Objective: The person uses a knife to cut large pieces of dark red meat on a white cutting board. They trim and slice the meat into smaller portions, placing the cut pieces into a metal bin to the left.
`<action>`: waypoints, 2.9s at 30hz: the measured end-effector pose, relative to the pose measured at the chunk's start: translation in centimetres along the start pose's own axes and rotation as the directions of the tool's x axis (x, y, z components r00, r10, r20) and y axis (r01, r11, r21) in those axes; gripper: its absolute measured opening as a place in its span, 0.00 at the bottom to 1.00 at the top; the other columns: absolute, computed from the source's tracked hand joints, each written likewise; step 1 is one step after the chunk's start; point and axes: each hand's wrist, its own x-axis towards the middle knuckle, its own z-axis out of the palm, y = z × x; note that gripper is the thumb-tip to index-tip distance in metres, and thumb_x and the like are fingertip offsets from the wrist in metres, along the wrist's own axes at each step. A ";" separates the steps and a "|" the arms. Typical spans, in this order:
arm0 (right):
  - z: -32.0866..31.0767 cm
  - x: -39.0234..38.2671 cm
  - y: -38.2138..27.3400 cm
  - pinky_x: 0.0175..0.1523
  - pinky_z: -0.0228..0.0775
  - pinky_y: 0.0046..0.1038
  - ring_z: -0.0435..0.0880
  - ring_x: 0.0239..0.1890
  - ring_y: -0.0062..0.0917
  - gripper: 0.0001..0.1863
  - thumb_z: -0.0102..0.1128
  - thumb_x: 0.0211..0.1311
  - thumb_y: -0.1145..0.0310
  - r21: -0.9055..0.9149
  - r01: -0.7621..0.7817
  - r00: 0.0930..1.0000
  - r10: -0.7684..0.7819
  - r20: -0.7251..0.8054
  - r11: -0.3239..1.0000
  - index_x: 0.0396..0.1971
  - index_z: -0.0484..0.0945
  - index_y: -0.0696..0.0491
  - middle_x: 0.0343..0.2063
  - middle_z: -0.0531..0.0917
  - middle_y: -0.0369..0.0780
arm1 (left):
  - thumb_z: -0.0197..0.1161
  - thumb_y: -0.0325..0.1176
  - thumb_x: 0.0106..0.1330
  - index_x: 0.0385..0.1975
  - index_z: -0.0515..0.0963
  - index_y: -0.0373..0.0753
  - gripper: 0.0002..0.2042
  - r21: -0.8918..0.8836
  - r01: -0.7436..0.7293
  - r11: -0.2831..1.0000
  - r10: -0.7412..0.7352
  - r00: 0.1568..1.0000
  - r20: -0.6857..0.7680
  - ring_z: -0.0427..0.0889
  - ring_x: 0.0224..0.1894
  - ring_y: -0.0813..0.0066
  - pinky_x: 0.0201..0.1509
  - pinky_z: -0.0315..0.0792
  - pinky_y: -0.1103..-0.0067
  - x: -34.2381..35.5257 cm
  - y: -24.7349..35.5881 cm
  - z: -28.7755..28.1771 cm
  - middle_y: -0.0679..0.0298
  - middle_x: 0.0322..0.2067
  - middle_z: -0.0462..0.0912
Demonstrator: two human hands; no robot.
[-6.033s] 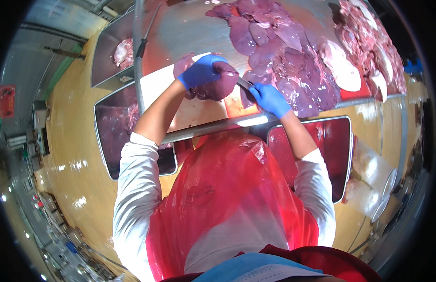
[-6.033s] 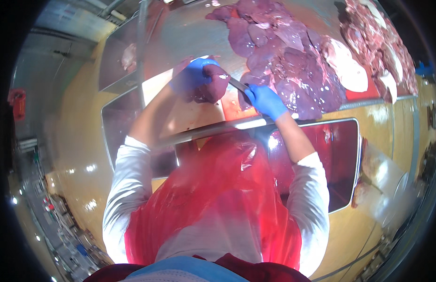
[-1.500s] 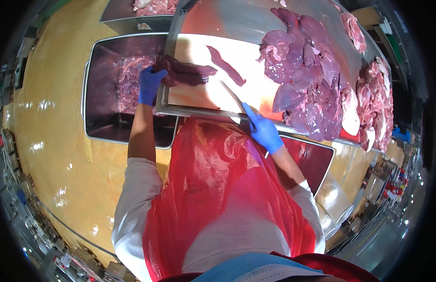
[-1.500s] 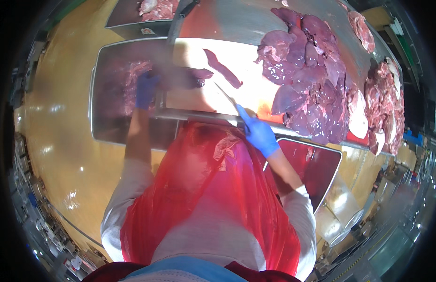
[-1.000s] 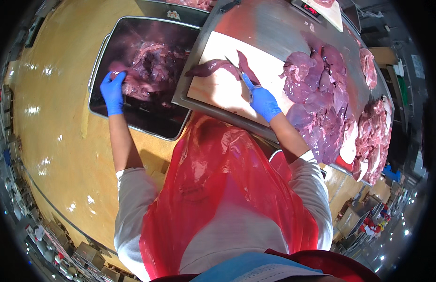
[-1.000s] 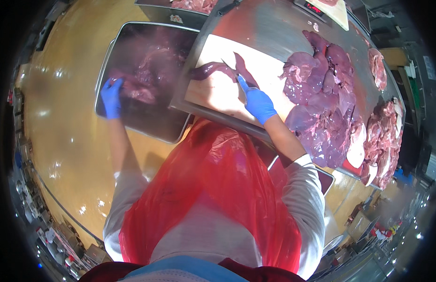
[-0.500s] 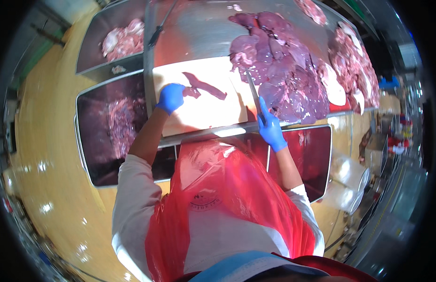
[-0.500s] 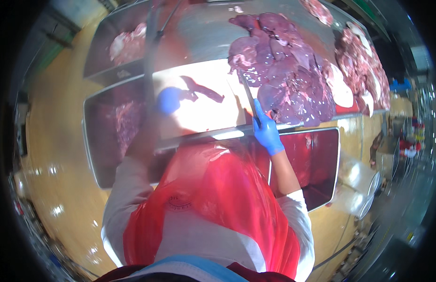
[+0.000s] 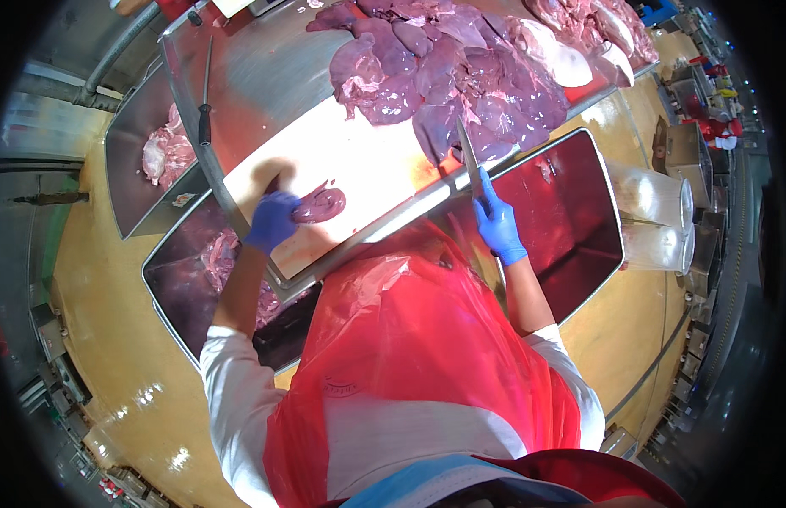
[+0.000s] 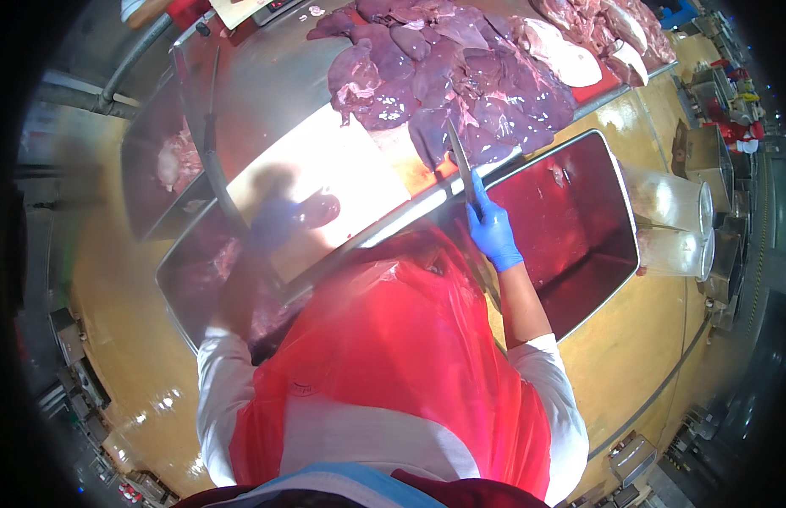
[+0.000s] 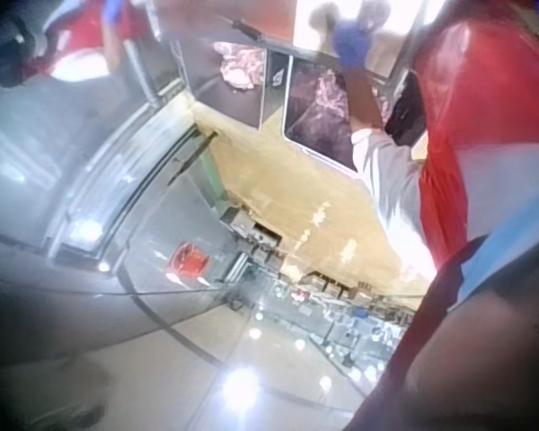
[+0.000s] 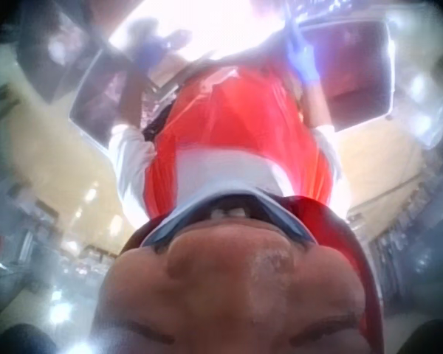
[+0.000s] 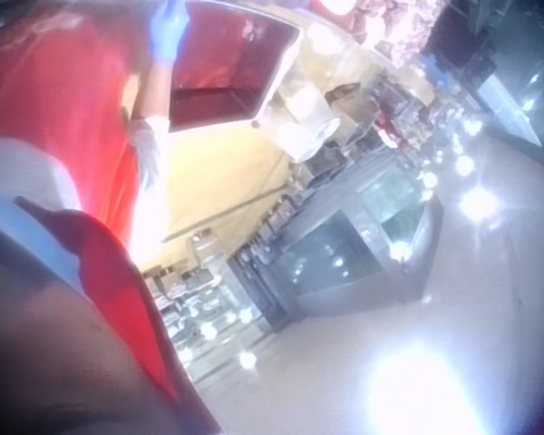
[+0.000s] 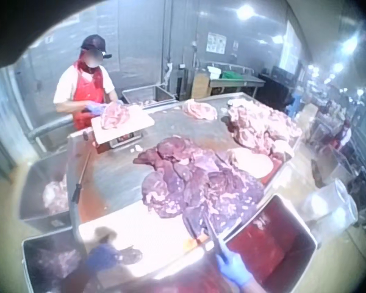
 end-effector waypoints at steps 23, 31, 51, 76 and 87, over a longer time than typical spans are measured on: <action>-3.6 10.9 6.1 0.34 0.72 0.29 0.80 0.25 0.31 0.36 0.55 0.71 0.74 0.127 0.095 0.972 -0.120 0.202 0.987 0.76 0.56 0.39 0.29 0.81 0.54 | 0.69 0.38 0.56 0.26 0.84 0.37 0.10 0.202 0.968 0.151 -0.795 0.240 -0.558 0.84 0.34 0.51 0.44 0.78 0.59 -12.9 -0.2 1.3 0.51 0.33 0.85; -6.6 10.8 9.3 0.44 0.78 0.45 0.86 0.36 0.49 0.29 0.53 0.73 0.65 0.130 0.104 0.992 -0.112 0.057 0.986 0.72 0.64 0.43 0.38 0.84 0.54 | 0.73 0.61 0.53 0.39 0.83 0.31 0.33 0.046 0.681 0.731 -0.465 0.546 -0.697 0.84 0.45 0.47 0.52 0.77 0.60 22.2 4.2 9.3 0.48 0.39 0.86; -6.7 7.0 12.3 0.49 0.78 0.41 0.86 0.45 0.51 0.36 0.56 0.70 0.72 0.164 0.023 0.997 -0.010 -0.078 0.986 0.76 0.56 0.42 0.48 0.83 0.55 | 0.61 0.23 0.64 0.43 0.80 0.36 0.09 -0.959 -0.105 0.262 -0.526 0.818 -0.233 0.75 0.28 0.85 0.30 0.70 0.85 29.7 10.3 4.2 0.69 0.32 0.80; 8.1 11.7 -9.2 0.43 0.73 0.49 0.83 0.35 0.53 0.41 0.52 0.63 0.75 -0.153 0.683 0.583 -0.406 0.704 0.714 0.77 0.51 0.45 0.31 0.82 0.58 | 0.79 0.49 0.39 0.32 0.86 0.32 0.26 -0.669 0.635 0.387 -0.913 0.367 -0.179 0.88 0.37 0.52 0.43 0.81 0.66 2.4 1.2 5.4 0.46 0.31 0.87; 12.7 12.6 -13.7 0.50 0.78 0.46 0.85 0.46 0.49 0.42 0.54 0.64 0.72 -0.348 0.720 0.556 -0.201 0.806 0.600 0.77 0.48 0.47 0.47 0.82 0.55 | 0.78 0.49 0.43 0.33 0.86 0.33 0.24 -0.720 0.538 0.438 -0.890 0.143 -0.434 0.88 0.38 0.50 0.45 0.81 0.65 1.3 1.9 4.9 0.47 0.32 0.88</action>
